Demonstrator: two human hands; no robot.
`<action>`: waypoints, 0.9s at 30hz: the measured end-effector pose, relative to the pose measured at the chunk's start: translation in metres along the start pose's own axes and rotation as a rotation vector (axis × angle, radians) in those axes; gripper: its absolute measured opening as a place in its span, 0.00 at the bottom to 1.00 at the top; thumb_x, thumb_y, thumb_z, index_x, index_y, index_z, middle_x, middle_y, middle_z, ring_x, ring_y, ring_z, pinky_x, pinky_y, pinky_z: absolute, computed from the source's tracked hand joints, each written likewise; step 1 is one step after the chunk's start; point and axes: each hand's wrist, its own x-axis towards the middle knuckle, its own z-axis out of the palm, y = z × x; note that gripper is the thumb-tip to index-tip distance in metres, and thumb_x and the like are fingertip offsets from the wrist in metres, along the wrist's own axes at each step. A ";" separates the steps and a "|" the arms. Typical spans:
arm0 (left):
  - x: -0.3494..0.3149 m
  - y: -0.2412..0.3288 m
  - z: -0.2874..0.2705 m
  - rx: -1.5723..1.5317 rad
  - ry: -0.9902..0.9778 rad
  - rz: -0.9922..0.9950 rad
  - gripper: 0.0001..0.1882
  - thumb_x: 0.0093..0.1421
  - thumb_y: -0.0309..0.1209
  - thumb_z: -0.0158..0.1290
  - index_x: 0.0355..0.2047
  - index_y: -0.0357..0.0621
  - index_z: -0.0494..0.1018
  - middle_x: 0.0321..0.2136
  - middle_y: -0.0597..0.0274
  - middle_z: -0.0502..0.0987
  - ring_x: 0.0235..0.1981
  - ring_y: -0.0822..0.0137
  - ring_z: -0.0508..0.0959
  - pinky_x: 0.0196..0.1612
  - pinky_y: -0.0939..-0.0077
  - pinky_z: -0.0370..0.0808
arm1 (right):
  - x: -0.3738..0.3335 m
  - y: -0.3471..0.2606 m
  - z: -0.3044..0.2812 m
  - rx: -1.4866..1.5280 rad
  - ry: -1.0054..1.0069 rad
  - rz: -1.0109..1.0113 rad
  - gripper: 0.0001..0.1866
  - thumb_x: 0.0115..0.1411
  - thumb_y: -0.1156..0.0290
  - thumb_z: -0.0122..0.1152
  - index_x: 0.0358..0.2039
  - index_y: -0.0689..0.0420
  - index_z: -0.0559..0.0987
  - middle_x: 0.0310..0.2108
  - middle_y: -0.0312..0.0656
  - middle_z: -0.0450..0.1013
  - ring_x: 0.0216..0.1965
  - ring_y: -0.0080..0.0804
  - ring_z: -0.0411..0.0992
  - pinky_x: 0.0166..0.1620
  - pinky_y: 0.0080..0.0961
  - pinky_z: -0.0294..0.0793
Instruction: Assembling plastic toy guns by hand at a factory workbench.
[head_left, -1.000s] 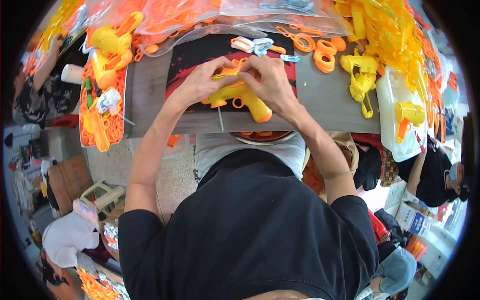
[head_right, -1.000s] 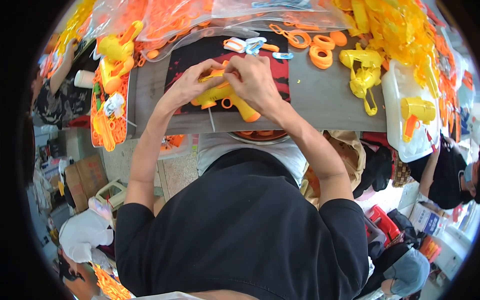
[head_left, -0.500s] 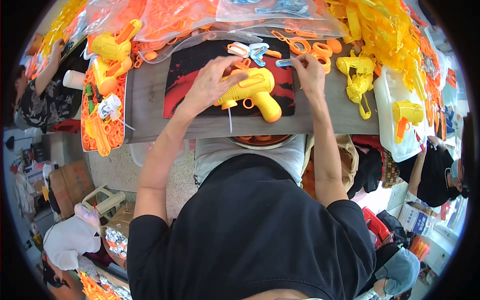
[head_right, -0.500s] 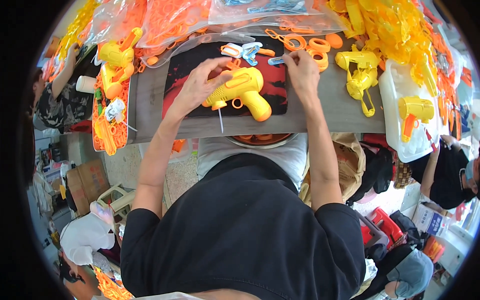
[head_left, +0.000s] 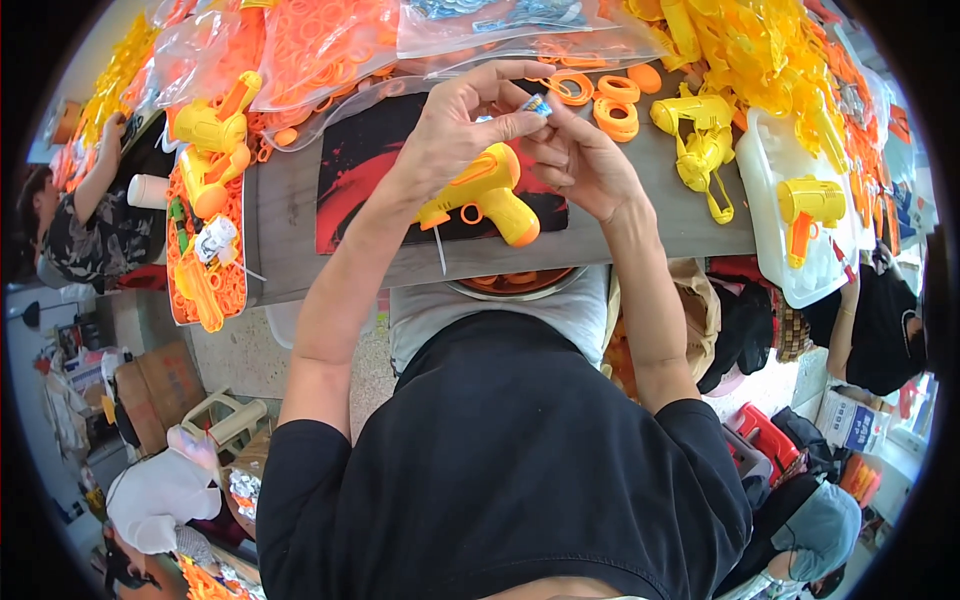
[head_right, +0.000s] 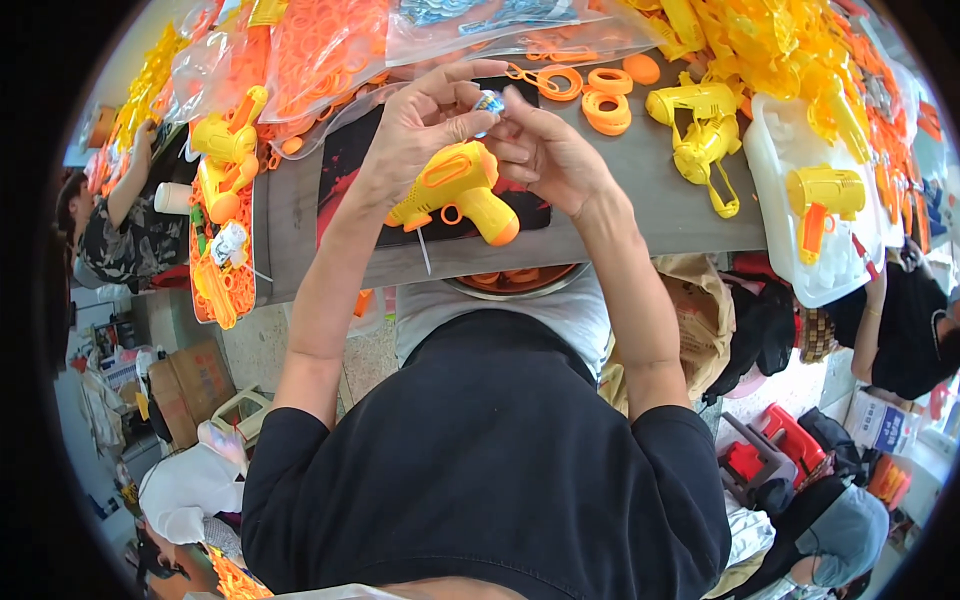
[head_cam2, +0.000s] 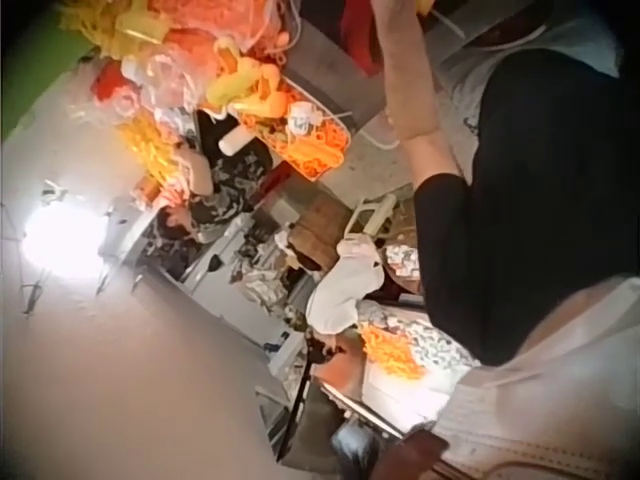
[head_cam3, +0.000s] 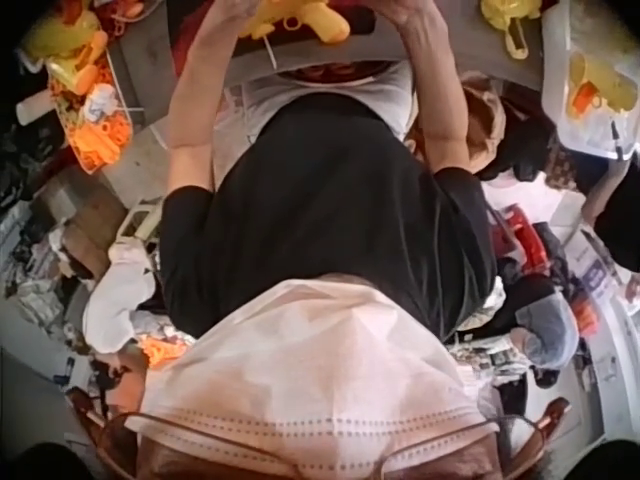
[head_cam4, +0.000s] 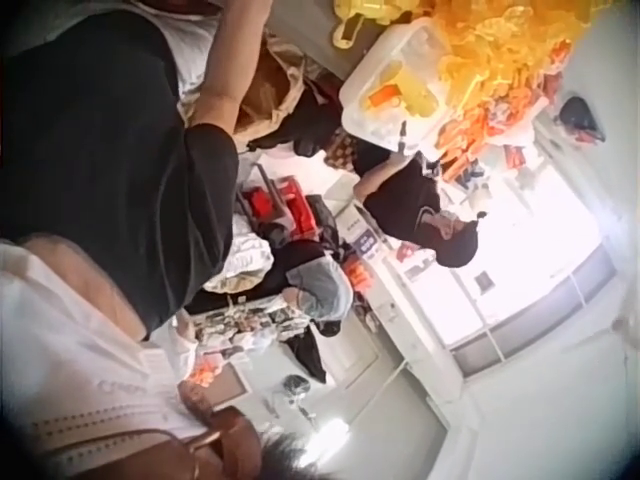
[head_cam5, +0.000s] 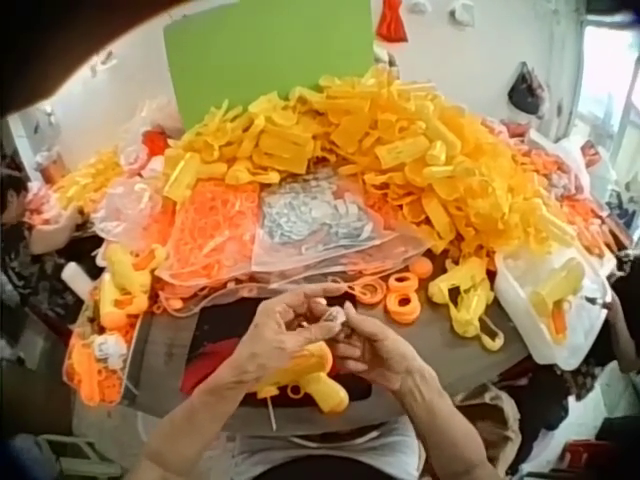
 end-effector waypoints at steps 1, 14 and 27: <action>-0.003 -0.002 0.001 0.007 0.009 -0.001 0.22 0.61 0.24 0.60 0.57 0.42 0.73 0.37 0.67 0.81 0.38 0.78 0.78 0.45 0.83 0.76 | 0.000 0.008 0.014 -0.055 0.146 -0.129 0.12 0.69 0.59 0.56 0.43 0.54 0.74 0.30 0.28 0.68 0.26 0.14 0.62 0.25 0.12 0.59; -0.018 -0.010 0.009 -0.383 0.380 -0.082 0.08 0.60 0.26 0.62 0.40 0.39 0.80 0.31 0.67 0.81 0.31 0.80 0.77 0.36 0.83 0.76 | 0.013 0.043 0.018 -0.570 0.315 -0.526 0.07 0.69 0.70 0.56 0.41 0.59 0.78 0.33 0.33 0.75 0.33 0.17 0.69 0.40 0.16 0.69; -0.084 -0.018 -0.019 1.008 0.311 0.161 0.15 0.53 0.40 0.65 0.39 0.50 0.80 0.38 0.69 0.80 0.43 0.62 0.74 0.51 0.65 0.65 | -0.028 0.015 -0.007 -0.899 0.645 -0.409 0.07 0.59 0.69 0.68 0.30 0.57 0.79 0.27 0.26 0.69 0.28 0.12 0.59 0.34 0.13 0.57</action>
